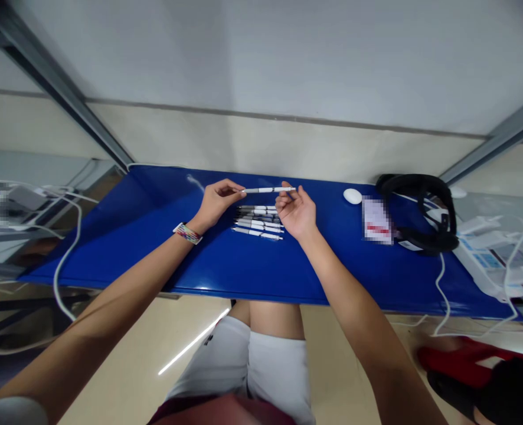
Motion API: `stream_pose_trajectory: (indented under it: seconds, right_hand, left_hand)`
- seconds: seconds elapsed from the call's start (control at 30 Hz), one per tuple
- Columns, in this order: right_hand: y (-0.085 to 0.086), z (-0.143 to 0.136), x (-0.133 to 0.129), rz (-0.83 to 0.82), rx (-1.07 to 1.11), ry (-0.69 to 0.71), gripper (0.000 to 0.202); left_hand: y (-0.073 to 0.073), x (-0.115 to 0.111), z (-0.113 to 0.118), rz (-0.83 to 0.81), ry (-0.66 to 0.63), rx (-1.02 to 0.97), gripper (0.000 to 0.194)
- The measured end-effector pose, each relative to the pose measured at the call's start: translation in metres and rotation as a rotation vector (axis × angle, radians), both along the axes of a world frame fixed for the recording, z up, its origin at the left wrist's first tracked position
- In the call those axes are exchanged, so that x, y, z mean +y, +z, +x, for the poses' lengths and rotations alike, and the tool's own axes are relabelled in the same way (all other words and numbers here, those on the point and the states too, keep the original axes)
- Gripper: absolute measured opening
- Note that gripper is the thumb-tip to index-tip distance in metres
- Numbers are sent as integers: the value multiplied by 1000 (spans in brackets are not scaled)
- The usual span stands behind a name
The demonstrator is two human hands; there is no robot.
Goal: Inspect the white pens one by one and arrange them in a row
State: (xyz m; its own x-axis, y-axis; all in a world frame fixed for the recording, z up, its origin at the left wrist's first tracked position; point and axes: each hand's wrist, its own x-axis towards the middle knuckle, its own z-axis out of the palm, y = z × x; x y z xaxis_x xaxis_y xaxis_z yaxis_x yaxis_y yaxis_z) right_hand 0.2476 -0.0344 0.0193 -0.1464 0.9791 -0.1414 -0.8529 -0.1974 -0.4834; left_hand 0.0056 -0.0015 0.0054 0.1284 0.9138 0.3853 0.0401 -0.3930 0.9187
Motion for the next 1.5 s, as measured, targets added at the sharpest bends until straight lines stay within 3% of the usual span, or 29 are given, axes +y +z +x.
stream_pose_trajectory:
  seconds: [0.83, 1.5]
  right_hand:
    - [3, -2, -3, 50, -138, -40, 10]
    - [6, -1, -5, 32, -107, -44, 13]
  left_hand:
    - [-2, 2, 0, -9, 3, 11, 24]
    - [0, 0, 0, -6, 5, 15, 24]
